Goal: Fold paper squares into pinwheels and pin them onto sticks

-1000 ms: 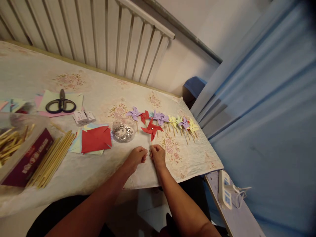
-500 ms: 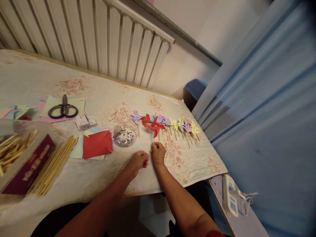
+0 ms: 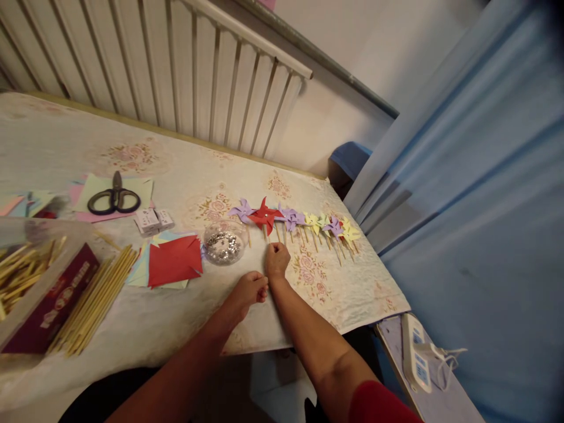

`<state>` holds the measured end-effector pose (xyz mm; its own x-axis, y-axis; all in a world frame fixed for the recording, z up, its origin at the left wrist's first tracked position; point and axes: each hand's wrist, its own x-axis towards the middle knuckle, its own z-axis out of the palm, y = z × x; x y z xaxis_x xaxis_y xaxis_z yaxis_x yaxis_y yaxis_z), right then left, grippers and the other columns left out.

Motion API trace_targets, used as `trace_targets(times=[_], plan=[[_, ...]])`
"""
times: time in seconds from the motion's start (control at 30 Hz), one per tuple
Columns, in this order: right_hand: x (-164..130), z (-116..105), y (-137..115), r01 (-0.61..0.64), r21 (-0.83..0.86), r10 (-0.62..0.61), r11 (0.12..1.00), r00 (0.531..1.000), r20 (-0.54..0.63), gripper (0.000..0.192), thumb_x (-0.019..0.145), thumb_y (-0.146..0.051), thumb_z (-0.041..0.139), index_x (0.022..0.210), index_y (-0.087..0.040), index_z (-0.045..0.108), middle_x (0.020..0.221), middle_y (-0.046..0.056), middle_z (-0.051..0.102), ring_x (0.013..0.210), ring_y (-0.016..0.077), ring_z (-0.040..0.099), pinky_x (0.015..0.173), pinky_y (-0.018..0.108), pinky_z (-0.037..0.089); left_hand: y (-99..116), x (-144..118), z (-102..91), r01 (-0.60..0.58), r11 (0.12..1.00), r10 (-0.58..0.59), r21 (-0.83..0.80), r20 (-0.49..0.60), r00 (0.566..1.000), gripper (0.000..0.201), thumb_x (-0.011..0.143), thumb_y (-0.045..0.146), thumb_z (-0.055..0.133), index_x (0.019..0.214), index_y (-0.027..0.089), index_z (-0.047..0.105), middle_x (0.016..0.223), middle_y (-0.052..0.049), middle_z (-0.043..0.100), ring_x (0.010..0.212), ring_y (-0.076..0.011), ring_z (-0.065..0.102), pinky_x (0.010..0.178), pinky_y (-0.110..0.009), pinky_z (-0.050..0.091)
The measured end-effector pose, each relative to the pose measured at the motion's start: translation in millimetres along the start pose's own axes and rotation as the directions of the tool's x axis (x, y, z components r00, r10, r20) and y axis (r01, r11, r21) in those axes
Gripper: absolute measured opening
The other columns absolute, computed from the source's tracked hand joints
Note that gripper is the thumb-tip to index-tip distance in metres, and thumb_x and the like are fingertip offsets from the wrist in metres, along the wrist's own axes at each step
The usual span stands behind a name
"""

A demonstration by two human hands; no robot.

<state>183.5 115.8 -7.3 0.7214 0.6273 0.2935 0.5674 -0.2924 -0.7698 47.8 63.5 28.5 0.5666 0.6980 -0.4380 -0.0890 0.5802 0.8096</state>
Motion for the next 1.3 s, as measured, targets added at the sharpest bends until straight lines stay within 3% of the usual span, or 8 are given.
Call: trace_targets(times=[0.4, 0.63, 0.8, 1.3], plan=[[3, 18, -14, 0.065, -0.067, -0.063, 0.996, 0.997, 0.032, 0.018, 0.086, -0.02, 0.054, 0.082, -0.018, 0.071, 0.085, 0.008, 0.073, 0.08, 0.0213, 0.063, 0.077, 0.03, 0.045, 3, 0, -2.8, 0.012, 0.998, -0.013, -0.053, -0.011, 1.0, 0.021, 0.076, 0.025, 0.068, 0.069, 0.018, 0.05, 0.061, 0.003, 0.055, 0.051, -0.0085, 0.049, 0.053, -0.022, 0.037], [3, 20, -23, 0.06, -0.168, -0.047, 0.984, 0.995, 0.084, 0.019, 0.089, -0.019, 0.054, 0.085, -0.018, 0.073, 0.089, 0.008, 0.074, 0.081, 0.0215, 0.064, 0.076, 0.03, 0.045, 4, -2, -3.2, 0.007, 0.998, -0.008, -0.056, -0.028, 1.0, 0.014, 0.078, 0.022, 0.062, 0.07, 0.018, 0.051, 0.062, 0.003, 0.055, 0.052, -0.0084, 0.049, 0.054, -0.023, 0.038], [3, 21, -29, 0.057, -0.229, -0.032, 0.972, 0.993, 0.114, 0.02, 0.09, -0.019, 0.053, 0.087, -0.02, 0.073, 0.091, 0.008, 0.074, 0.081, 0.0214, 0.064, 0.073, 0.03, 0.045, 4, -2, -4.4, -0.009, 0.997, 0.006, -0.071, -0.041, 0.999, 0.02, 0.073, 0.026, 0.069, 0.07, 0.018, 0.051, 0.062, 0.003, 0.056, 0.052, -0.0084, 0.05, 0.054, -0.023, 0.039], [6, 28, -33, 0.064, -0.291, -0.024, 0.955, 0.99, 0.139, 0.02, 0.092, -0.021, 0.053, 0.094, -0.02, 0.073, 0.098, 0.009, 0.073, 0.086, 0.0224, 0.066, 0.075, 0.032, 0.046, 4, -1, -4.7, -0.004, 0.996, 0.0, -0.085, -0.05, 0.999, 0.012, 0.073, 0.02, 0.063, 0.07, 0.017, 0.051, 0.061, 0.003, 0.056, 0.049, -0.0077, 0.05, 0.052, -0.022, 0.038]])
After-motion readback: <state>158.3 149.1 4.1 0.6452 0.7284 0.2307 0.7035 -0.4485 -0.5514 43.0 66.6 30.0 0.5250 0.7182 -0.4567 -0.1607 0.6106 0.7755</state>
